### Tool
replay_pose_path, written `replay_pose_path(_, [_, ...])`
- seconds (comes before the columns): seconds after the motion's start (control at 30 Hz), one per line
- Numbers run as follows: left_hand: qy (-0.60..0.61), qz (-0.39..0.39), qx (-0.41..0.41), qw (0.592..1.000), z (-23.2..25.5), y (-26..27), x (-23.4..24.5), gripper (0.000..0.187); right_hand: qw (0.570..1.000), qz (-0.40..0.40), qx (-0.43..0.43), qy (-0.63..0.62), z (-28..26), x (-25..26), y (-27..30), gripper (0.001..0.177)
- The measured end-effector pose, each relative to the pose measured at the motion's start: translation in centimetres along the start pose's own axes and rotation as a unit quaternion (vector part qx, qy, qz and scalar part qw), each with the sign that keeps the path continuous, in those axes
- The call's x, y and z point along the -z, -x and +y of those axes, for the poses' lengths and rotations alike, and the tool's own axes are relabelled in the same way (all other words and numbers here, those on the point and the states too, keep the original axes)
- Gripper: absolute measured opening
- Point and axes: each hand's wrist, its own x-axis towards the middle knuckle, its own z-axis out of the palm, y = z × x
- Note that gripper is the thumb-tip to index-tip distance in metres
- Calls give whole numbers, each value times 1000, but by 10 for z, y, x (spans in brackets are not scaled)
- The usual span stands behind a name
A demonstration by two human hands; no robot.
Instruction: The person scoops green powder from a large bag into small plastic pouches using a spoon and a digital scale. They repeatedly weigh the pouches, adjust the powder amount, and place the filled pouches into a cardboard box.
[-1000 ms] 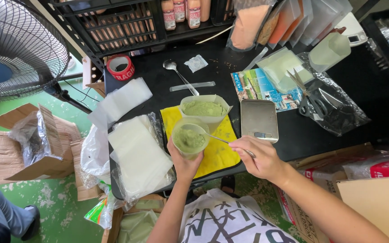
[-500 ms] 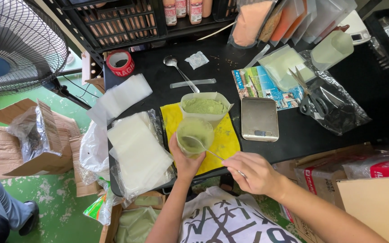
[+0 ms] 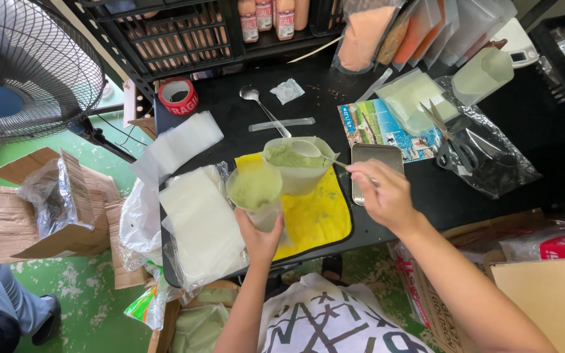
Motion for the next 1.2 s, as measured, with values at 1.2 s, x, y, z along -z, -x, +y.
replay_pose_path(1.2, [9,-32,88,996,45,13,16,96,904,89,-390,-147,53,-23,26,25])
